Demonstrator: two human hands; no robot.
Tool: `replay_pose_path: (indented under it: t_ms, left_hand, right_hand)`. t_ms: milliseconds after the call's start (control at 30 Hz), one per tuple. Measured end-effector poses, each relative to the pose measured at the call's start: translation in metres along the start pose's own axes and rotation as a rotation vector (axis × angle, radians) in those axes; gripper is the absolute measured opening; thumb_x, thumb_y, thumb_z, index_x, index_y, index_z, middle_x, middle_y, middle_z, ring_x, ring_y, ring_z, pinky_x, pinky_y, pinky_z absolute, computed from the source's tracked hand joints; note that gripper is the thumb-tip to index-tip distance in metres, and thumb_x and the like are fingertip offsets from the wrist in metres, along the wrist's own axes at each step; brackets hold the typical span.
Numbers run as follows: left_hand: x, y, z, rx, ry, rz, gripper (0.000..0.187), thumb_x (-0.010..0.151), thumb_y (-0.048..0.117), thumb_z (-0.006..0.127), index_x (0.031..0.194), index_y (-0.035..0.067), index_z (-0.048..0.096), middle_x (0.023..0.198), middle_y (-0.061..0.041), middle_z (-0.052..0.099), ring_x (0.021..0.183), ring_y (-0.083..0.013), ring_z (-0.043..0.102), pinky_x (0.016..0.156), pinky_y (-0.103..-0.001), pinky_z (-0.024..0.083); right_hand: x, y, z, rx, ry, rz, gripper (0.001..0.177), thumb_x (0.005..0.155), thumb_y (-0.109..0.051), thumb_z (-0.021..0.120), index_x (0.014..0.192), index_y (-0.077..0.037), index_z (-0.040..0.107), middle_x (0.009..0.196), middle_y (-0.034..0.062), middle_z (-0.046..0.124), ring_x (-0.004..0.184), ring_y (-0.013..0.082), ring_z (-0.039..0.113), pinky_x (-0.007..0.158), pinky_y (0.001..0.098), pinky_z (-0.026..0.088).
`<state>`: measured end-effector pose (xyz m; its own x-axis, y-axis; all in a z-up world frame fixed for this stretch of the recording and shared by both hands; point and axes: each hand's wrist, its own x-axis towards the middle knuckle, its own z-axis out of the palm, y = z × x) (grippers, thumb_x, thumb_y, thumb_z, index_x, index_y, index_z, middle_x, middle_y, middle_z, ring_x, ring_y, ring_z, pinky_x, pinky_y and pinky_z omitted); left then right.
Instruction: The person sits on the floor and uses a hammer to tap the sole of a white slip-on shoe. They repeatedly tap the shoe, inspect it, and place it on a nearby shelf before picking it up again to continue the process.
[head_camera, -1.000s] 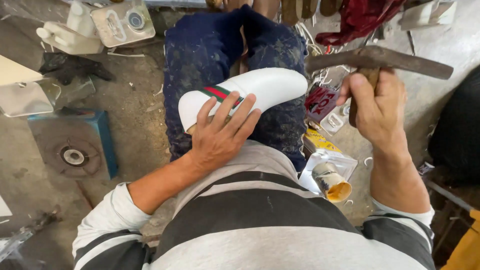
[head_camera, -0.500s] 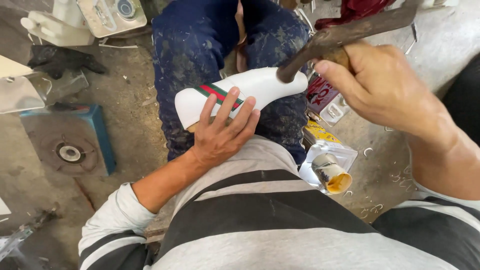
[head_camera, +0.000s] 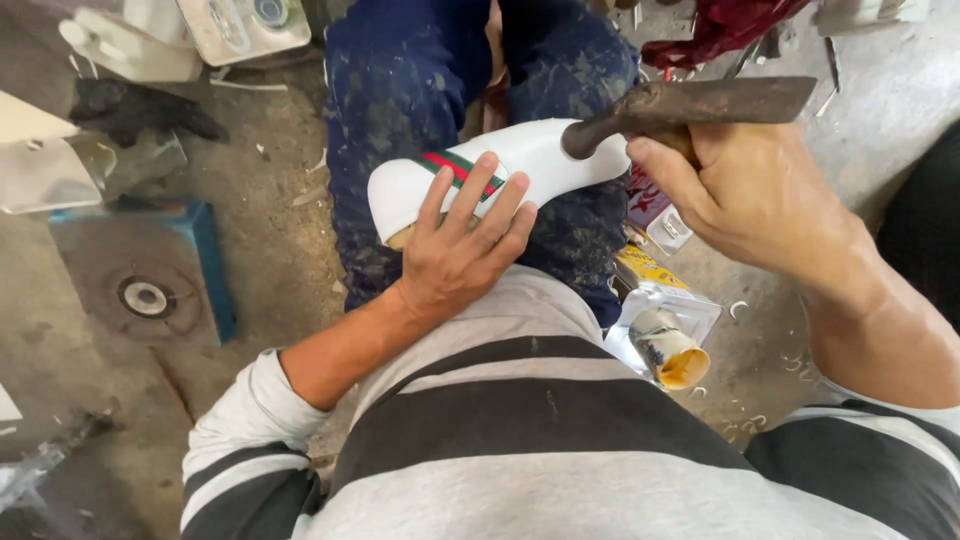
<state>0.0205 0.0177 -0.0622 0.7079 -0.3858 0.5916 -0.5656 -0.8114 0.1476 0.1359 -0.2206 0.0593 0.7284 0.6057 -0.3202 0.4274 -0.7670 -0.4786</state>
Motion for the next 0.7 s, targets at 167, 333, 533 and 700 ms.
replay_pose_path:
  t_ms: [167, 333, 533, 700]
  left_hand:
    - [0.005, -0.001, -0.001, 0.014, 0.013, -0.023, 0.005, 0.104, 0.013, 0.07, 0.109, 0.014, 0.069, 0.128, -0.008, 0.066, 0.118, -0.0339, 0.068, 0.092, -0.051, 0.061]
    - [0.012, -0.006, -0.002, -0.024, -0.018, -0.004, 0.008, 0.105, 0.011, 0.064, 0.112, 0.012, 0.065, 0.124, -0.01, 0.069, 0.116, -0.037, 0.07, 0.089, -0.051, 0.061]
    - [0.012, -0.006, -0.005, -0.041, -0.024, 0.0, 0.007, 0.105, 0.01, 0.062, 0.11, 0.011, 0.066, 0.123, -0.011, 0.069, 0.117, -0.0375, 0.068, 0.091, -0.051, 0.06]
    - [0.009, -0.008, -0.004, -0.055, -0.197, -0.097, 0.035, 0.11, 0.034, 0.056, 0.124, 0.003, 0.063, 0.131, -0.016, 0.063, 0.127, -0.0372, 0.063, 0.103, -0.051, 0.055]
  right_hand:
    - [-0.015, -0.004, 0.014, -0.013, 0.186, -0.044, 0.036, 0.115, -0.015, 0.059, 0.135, 0.015, 0.065, 0.118, 0.0301, 0.068, 0.106, 0.0456, 0.066, 0.092, 0.0509, 0.051]
    - [0.001, -0.005, 0.022, -0.274, 0.145, -0.102, 0.036, 0.111, -0.034, 0.06, 0.133, -0.006, 0.071, 0.112, 0.011, 0.077, 0.092, 0.0356, 0.073, 0.065, 0.0466, 0.054]
    - [0.012, -0.002, 0.031, -0.224, 0.123, -0.149, 0.033, 0.114, -0.029, 0.057, 0.133, -0.006, 0.071, 0.097, 0.015, 0.072, 0.075, 0.0393, 0.069, 0.06, 0.0477, 0.051]
    - [0.001, -0.006, 0.035, 0.084, 0.332, -0.165, 0.026, 0.117, -0.007, 0.059, 0.13, 0.016, 0.056, 0.116, 0.0298, 0.058, 0.102, 0.0466, 0.06, 0.094, 0.0522, 0.047]
